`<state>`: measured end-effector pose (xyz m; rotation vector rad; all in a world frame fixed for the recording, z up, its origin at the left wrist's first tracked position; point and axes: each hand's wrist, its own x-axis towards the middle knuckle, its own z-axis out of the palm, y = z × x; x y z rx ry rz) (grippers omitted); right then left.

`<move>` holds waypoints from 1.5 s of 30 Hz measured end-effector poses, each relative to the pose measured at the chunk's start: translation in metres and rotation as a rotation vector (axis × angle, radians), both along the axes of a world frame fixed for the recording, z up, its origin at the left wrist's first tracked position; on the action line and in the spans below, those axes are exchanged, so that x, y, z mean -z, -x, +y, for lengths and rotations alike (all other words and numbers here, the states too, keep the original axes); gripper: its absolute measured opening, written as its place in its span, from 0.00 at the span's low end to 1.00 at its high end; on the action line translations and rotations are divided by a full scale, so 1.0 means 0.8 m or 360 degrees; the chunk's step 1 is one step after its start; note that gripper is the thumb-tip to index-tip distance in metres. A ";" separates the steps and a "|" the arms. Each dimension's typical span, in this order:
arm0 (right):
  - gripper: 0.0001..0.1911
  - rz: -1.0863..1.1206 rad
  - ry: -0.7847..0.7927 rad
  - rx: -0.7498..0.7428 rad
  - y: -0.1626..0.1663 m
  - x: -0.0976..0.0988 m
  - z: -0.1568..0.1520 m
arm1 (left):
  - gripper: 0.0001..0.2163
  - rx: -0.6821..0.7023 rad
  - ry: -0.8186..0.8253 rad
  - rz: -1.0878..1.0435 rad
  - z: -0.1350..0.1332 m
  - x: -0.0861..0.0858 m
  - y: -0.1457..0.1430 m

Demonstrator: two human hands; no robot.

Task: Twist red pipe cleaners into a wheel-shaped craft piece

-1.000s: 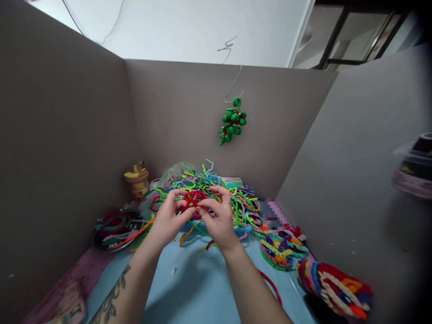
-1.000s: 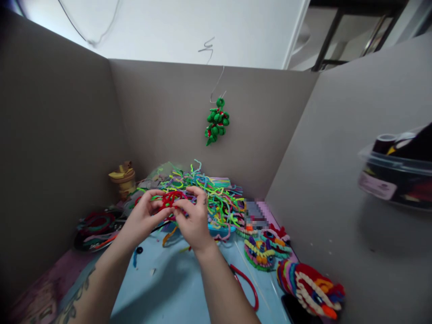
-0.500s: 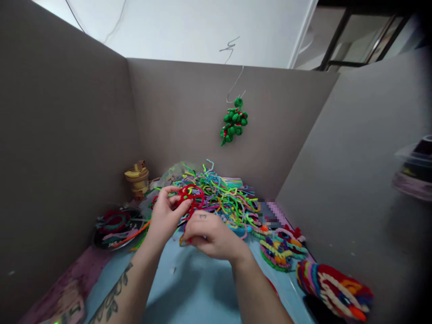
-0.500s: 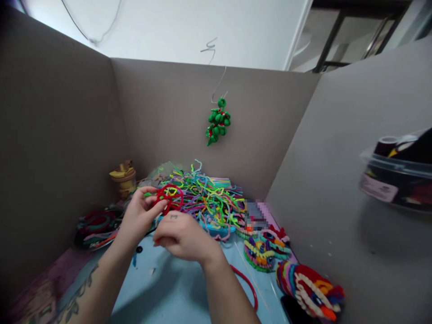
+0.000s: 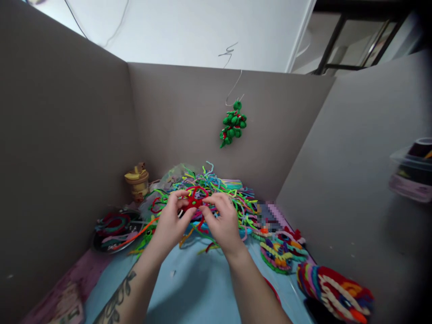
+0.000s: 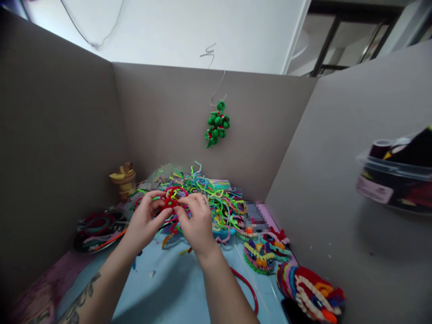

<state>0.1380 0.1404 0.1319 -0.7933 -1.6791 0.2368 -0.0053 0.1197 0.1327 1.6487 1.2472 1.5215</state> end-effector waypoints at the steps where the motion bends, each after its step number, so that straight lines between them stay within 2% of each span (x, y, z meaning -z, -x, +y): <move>1: 0.05 -0.0008 -0.0001 0.0016 0.000 0.000 -0.001 | 0.16 0.0003 -0.0013 0.0039 -0.001 0.000 -0.001; 12: 0.06 -0.0082 -0.0033 0.0038 -0.002 -0.003 -0.005 | 0.14 0.0044 -0.0111 0.0184 -0.010 -0.002 -0.004; 17: 0.06 -0.0198 0.0008 0.0019 -0.009 -0.004 -0.004 | 0.13 0.0045 -0.0191 0.0406 -0.012 -0.003 -0.002; 22: 0.05 -0.0314 0.0112 -0.0032 -0.016 0.001 0.007 | 0.13 0.0034 -0.0259 0.0693 -0.009 0.000 0.001; 29: 0.04 -0.0415 0.0291 -0.0197 -0.022 0.012 0.024 | 0.14 0.0012 -0.0273 0.0814 -0.003 0.010 0.001; 34: 0.07 -0.0444 0.0270 -0.0155 -0.016 0.013 0.023 | 0.16 0.0047 -0.0247 0.0772 -0.004 0.008 0.001; 39: 0.07 -0.0291 0.0289 -0.0213 -0.016 0.002 0.013 | 0.16 0.0023 -0.0138 0.0599 -0.003 0.004 0.005; 42: 0.18 -0.0233 0.0252 -0.0332 -0.017 -0.004 0.006 | 0.15 -0.0079 -0.0045 0.0366 0.001 0.005 0.006; 43: 0.19 -0.0270 0.0244 -0.0405 -0.017 -0.005 0.004 | 0.15 -0.0104 -0.0020 0.0288 0.003 0.005 0.006; 45: 0.15 -0.0362 0.0240 -0.0536 -0.015 -0.007 -0.001 | 0.16 -0.0104 0.0032 0.0148 0.005 0.005 0.006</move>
